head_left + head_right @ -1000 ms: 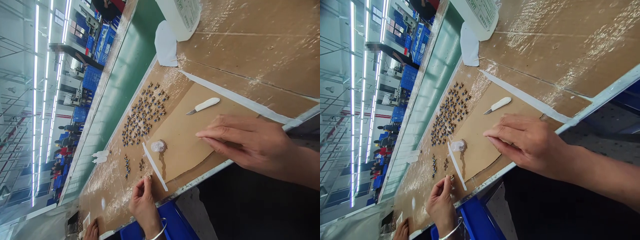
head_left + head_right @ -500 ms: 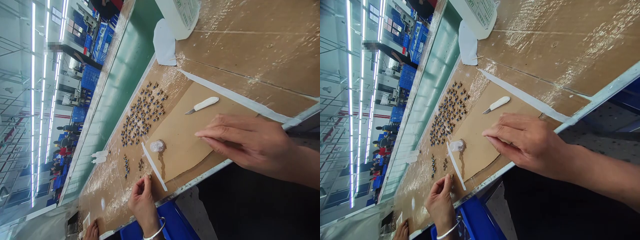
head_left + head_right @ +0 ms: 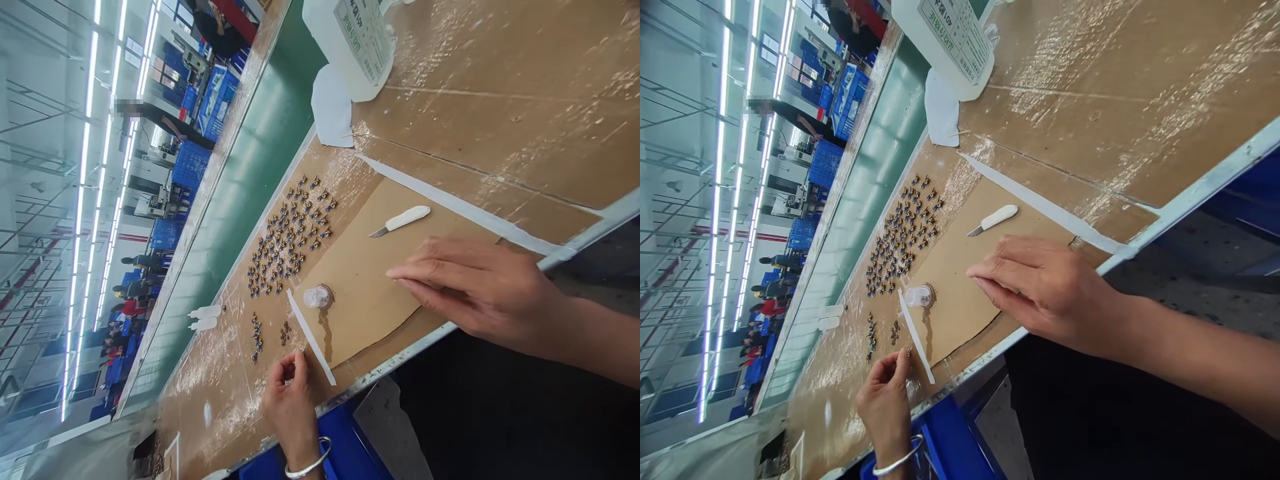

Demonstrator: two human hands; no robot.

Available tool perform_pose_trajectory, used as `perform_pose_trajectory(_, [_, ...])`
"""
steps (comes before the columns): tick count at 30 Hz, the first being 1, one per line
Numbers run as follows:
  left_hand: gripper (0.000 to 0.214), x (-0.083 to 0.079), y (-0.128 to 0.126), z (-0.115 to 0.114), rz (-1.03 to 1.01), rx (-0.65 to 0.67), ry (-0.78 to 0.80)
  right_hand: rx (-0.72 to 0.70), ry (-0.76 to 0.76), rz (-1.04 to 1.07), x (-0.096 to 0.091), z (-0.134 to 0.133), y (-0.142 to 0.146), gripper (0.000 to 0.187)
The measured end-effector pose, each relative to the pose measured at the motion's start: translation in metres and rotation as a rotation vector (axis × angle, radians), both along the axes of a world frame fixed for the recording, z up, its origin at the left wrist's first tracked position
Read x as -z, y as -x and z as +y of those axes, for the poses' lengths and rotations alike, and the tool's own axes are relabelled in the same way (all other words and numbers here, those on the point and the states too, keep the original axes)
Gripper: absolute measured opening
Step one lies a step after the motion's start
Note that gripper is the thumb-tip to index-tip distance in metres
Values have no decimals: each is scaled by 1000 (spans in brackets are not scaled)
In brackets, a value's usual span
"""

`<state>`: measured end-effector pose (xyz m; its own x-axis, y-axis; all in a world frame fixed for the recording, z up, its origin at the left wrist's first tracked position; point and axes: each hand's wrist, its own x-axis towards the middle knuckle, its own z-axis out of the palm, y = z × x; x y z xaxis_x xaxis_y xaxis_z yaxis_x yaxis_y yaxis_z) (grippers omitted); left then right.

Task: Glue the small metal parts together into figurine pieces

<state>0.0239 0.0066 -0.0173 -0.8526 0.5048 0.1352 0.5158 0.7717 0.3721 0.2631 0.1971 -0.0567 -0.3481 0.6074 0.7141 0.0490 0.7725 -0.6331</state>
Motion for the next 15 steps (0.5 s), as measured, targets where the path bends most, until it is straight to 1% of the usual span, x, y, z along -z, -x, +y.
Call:
perform_pose_trajectory(2, [29, -5, -5, 8, 7, -34, 73, 0, -18, 1, -1, 0, 1, 19])
perform_pose_trajectory(4, [29, -11, -8, 14, 11, -40, 130, -3, -22, -2, -2, 0, 2, 18])
perform_pose_trajectory(7, [29, -17, -6, 19, -3, 23, 177, -10, -29, 9, -1, 2, 2, 18])
perform_pose_trajectory(10, [29, -19, -2, 16, -3, 75, 169, -23, -41, 46, -1, 3, 0, 20])
perform_pose_trajectory(12, [29, -19, -5, 8, -15, 57, 76, -44, -33, 84, -2, 0, -1, 24])
perform_pose_trajectory(13, [30, -18, -9, 4, -34, 34, -15, -64, -18, 107, -4, -4, 0, 25])
perform_pose_trajectory(15, [33, -13, -24, -5, -94, -28, -263, -156, 42, 144, -8, -18, 4, 23])
